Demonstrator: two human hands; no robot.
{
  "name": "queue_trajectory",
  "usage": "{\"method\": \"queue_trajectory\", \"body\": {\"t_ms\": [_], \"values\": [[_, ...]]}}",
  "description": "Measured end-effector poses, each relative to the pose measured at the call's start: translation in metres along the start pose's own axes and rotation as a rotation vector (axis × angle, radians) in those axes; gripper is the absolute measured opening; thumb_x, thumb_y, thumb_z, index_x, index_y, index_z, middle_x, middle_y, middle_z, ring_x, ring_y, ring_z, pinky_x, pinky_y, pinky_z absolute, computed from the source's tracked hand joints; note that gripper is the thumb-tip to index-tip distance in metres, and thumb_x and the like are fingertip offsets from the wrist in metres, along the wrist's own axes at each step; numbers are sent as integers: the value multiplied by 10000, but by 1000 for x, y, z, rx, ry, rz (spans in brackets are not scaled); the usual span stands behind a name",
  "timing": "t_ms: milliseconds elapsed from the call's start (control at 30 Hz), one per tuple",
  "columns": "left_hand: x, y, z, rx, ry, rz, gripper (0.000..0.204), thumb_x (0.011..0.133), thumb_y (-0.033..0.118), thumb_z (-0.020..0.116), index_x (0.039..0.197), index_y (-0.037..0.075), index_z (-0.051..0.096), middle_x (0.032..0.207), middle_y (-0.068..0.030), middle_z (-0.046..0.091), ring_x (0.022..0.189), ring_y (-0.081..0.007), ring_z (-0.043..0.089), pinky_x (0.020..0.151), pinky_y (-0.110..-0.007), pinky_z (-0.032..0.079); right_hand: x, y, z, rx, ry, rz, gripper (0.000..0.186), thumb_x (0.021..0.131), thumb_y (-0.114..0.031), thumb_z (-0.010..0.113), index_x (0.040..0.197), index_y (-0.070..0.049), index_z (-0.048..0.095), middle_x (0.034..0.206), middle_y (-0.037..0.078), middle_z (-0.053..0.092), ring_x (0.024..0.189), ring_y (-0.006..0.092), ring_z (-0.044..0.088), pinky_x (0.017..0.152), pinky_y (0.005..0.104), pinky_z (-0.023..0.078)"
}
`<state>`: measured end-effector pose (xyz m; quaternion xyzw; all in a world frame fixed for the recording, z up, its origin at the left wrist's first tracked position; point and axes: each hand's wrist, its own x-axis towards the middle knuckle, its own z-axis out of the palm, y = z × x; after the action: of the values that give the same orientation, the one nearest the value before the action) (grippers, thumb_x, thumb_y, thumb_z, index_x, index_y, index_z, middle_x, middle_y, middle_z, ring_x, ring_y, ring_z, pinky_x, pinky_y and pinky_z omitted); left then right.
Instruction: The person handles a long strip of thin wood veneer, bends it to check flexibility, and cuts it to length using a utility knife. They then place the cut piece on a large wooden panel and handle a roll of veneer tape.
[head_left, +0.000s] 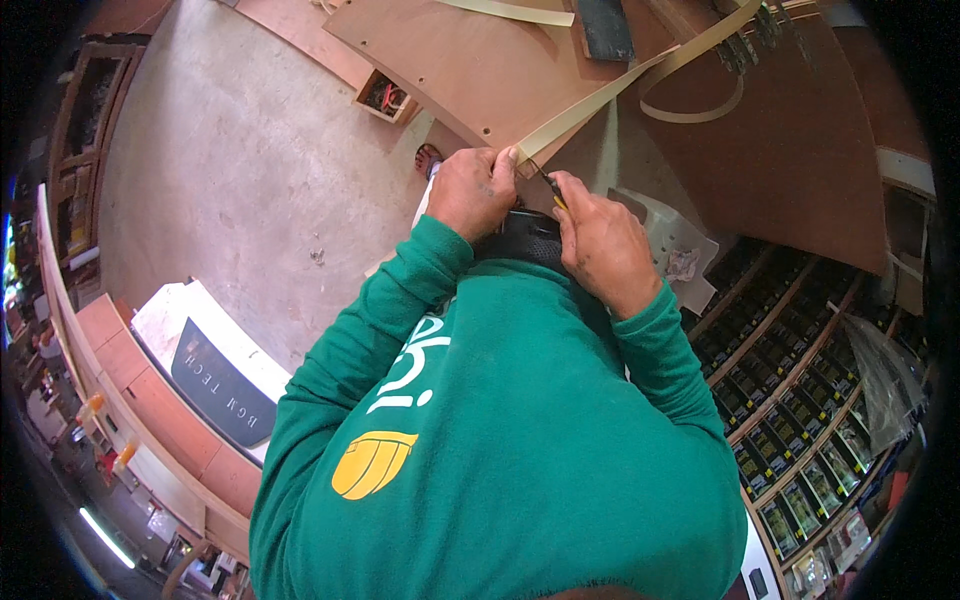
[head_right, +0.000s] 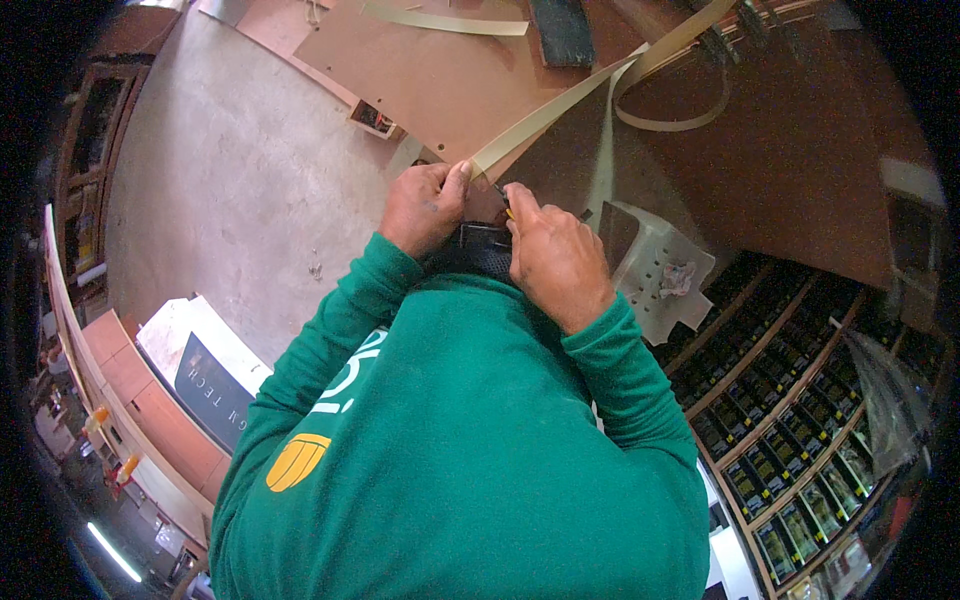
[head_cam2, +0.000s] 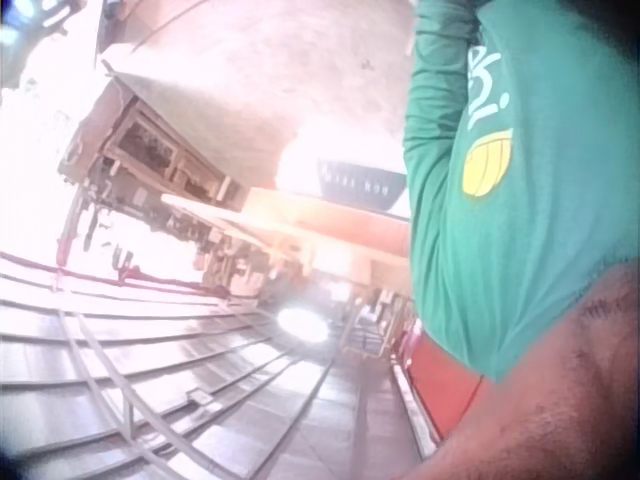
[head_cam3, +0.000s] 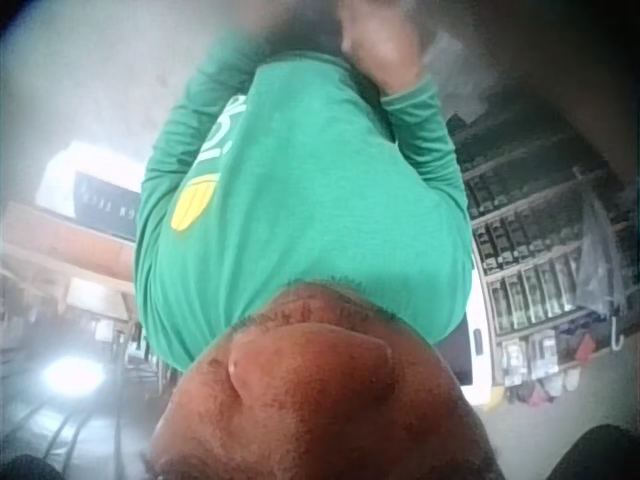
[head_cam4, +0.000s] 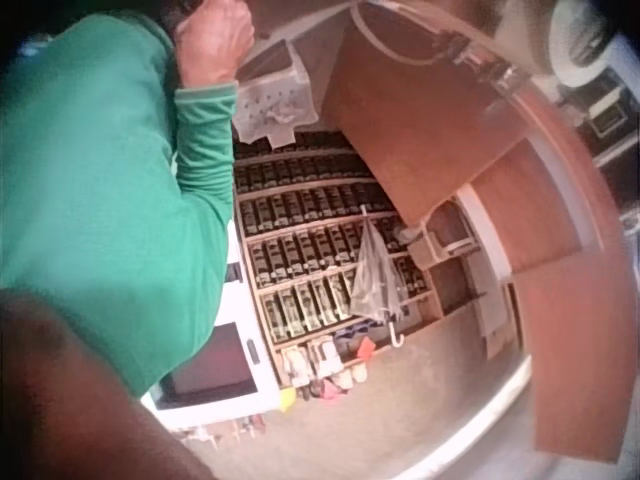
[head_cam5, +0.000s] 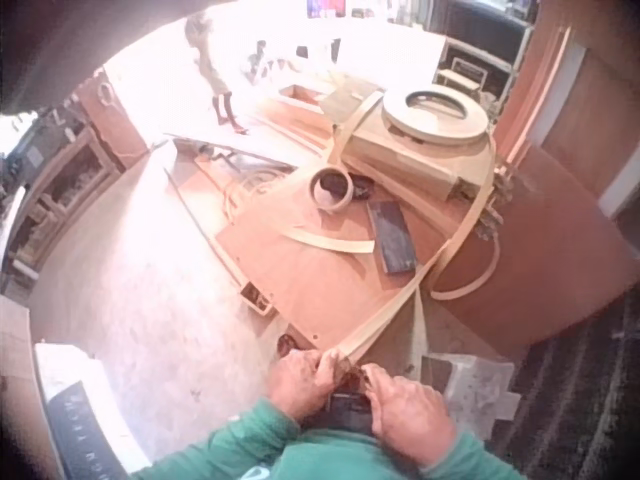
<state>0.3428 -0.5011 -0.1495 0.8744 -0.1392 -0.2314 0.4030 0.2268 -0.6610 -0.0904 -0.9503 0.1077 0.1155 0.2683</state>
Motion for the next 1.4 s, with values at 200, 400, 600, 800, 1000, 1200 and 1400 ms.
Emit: {"method": "queue_trajectory", "body": {"t_ms": [200,400,600,800,1000,1200,1400], "values": [[2,-17,-3,-87,-61,112,491,1094,343,575,840,-66,671,711,-263,607,630,-325,593,657,-483,499,-22,-2,-54,167,41,49,365,1013,-163,671,1359,-63,616,991,245,757,913,461,750,788,531,590],[-33,31,-54,-326,-196,312,419,1149,289,529,909,-31,653,675,-112,542,630,-180,518,621,-348,459,19,3,-73,558,308,-259,458,983,-188,779,1393,-36,640,1035,88,756,898,218,718,864,358,581],[-45,57,-93,-440,-468,319,420,1155,297,497,876,17,639,774,-19,597,740,-121,543,668,-300,453,39,-6,-73,1038,-170,-254,308,1029,-259,761,1236,-46,679,962,-19,622,885,75,575,748,272,490],[-19,62,-121,-531,-893,318,458,1147,361,575,809,53,586,726,50,496,704,-82,454,623,-299,388,47,-23,-87,1026,-421,-372,189,1052,-186,723,1186,-81,639,921,-45,573,796,47,524,670,240,430],[-16,51,-128,-391,-749,238,446,1141,368,551,873,24,639,712,11,557,677,-95,500,607,-331,455,35,-17,-101,713,-46,-290,197,1041,-159,705,1180,-38,635,919,34,631,847,144,616,786,338,526],[-16,23,-113,-412,-633,208,469,1135,370,551,938,-21,717,778,-20,633,760,-116,575,718,-338,525,51,-11,-117,437,242,-374,207,1054,-194,674,1176,-31,634,991,180,697,927,300,727,847,410,558],[-30,49,-148,-453,-234,240,453,1173,360,493,839,66,579,747,55,479,686,-69,431,614,-257,361,98,-17,-89,617,378,-280,191,1062,-188,668,1184,-42,645,986,169,734,930,316,758,839,405,578]]}}
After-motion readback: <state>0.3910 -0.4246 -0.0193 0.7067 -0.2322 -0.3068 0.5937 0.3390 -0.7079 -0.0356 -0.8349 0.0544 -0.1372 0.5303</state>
